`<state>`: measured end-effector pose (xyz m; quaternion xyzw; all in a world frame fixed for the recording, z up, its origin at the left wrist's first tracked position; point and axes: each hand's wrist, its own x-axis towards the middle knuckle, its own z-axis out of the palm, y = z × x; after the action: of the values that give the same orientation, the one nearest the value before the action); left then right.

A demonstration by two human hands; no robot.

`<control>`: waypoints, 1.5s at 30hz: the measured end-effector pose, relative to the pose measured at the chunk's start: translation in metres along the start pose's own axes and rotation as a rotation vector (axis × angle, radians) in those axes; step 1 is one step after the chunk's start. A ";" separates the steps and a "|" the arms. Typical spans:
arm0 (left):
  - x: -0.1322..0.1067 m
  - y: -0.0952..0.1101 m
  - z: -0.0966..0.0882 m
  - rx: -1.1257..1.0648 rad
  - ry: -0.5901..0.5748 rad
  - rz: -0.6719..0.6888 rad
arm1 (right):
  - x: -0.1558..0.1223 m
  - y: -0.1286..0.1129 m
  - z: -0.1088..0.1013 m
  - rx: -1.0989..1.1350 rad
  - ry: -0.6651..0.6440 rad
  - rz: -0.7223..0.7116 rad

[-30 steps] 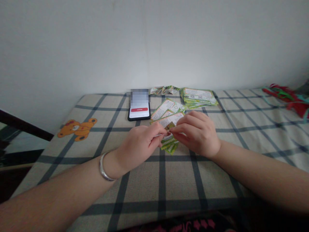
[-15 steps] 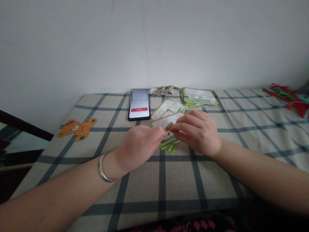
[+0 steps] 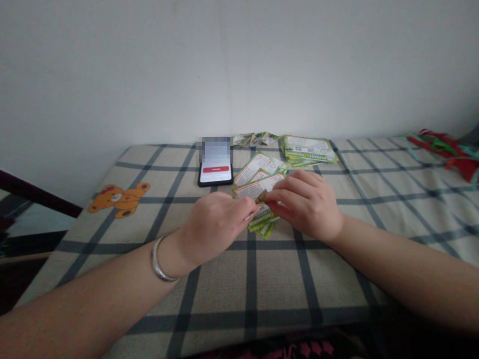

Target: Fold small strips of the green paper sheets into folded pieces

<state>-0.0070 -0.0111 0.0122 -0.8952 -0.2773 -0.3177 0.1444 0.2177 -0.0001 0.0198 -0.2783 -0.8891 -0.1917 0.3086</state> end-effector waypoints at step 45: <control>0.003 0.001 0.001 -0.026 -0.033 -0.176 | -0.001 0.002 0.001 0.083 0.071 0.071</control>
<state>-0.0040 -0.0096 0.0131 -0.8743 -0.3529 -0.3180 0.0995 0.2189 0.0014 0.0192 -0.2896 -0.8744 -0.1533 0.3579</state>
